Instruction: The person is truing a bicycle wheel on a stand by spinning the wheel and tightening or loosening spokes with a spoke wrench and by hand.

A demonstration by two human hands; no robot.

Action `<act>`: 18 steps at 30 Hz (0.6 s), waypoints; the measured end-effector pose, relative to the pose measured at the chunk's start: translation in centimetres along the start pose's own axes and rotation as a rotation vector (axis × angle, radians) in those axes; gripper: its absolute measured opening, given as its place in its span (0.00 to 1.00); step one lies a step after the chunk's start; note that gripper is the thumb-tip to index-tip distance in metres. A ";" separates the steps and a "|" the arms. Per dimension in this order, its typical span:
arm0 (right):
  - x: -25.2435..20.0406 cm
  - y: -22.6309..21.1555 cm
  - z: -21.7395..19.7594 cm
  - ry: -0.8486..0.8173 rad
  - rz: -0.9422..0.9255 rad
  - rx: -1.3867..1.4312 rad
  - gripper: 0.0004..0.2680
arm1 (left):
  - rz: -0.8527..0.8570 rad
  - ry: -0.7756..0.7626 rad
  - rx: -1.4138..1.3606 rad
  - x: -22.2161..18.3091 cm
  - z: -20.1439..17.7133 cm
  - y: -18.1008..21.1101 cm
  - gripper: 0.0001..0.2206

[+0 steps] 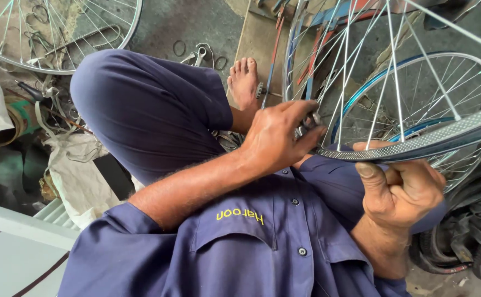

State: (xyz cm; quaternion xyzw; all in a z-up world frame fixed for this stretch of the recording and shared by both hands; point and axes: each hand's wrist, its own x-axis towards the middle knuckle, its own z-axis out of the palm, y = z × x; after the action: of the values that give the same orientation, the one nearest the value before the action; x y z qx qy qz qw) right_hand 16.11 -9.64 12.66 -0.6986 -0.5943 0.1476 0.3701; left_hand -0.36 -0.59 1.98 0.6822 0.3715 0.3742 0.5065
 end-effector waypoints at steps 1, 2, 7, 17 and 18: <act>0.0 0.2 0.0 -0.001 -0.004 0.012 0.13 | -0.062 -0.018 -0.059 0.0 0.1 -0.4 0.20; -0.1 0.3 -0.1 -0.001 -0.008 0.024 0.13 | -0.123 -0.035 -0.118 0.3 0.2 -1.2 0.20; 0.0 0.4 -0.1 0.029 -0.002 0.014 0.14 | -0.174 -0.124 -0.214 2.1 0.2 -6.8 0.19; -0.4 1.3 -0.1 -0.004 -0.018 0.008 0.14 | -0.139 -0.355 -0.121 2.6 1.0 -10.1 0.20; -0.5 1.3 -0.1 -0.005 -0.016 0.009 0.14 | -0.142 -0.365 -0.104 2.8 0.9 -10.1 0.21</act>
State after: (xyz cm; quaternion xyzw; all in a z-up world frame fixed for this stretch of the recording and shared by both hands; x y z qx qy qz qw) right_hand 17.00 -10.13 11.66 -0.6918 -0.6003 0.1488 0.3728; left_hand 0.42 3.60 -7.58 0.6838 0.3010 0.2260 0.6251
